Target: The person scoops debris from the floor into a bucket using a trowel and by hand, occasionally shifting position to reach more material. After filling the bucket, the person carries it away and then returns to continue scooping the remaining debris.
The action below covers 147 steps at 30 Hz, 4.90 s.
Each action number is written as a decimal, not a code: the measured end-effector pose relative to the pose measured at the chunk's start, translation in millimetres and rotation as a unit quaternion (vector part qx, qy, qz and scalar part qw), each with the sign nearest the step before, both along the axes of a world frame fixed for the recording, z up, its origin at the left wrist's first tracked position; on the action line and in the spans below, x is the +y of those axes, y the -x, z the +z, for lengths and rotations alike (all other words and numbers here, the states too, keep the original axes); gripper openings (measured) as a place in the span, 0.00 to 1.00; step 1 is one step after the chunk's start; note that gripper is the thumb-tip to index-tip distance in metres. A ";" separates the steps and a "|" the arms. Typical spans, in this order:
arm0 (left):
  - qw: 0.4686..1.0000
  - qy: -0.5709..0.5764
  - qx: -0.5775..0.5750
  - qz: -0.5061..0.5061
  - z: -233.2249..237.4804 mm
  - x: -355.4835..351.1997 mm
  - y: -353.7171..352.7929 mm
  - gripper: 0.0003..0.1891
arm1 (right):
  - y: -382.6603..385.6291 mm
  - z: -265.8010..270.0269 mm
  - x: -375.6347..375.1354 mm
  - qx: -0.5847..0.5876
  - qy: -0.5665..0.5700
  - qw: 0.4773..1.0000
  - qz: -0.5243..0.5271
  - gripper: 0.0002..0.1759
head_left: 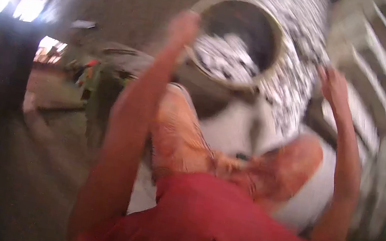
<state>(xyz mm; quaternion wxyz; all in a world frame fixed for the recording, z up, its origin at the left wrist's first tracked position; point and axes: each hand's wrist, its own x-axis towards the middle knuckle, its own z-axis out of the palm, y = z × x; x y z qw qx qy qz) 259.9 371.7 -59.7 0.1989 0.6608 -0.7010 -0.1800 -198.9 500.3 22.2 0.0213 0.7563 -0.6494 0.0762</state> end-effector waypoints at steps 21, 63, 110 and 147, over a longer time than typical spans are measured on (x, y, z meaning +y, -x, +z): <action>0.975 0.019 -0.218 -0.038 -29.5 27.1 -14.1 0.12 | 100.1 -316.4 435.7 -0.086 -0.214 0.945 -0.233 0.21; 0.981 0.072 0.131 0.126 -22.8 25.0 3.5 0.26 | 97.6 -200.8 31.1 -0.317 -0.044 0.932 -0.171 0.21; 0.951 -0.007 0.271 0.145 -41.2 14.4 -5.0 0.24 | -43.5 -278.5 381.8 -0.287 -0.143 0.841 -0.436 0.18; 0.987 0.102 0.043 0.116 -31.4 20.8 9.5 0.18 | 33.1 -251.6 66.1 -0.476 -0.131 0.833 -0.250 0.28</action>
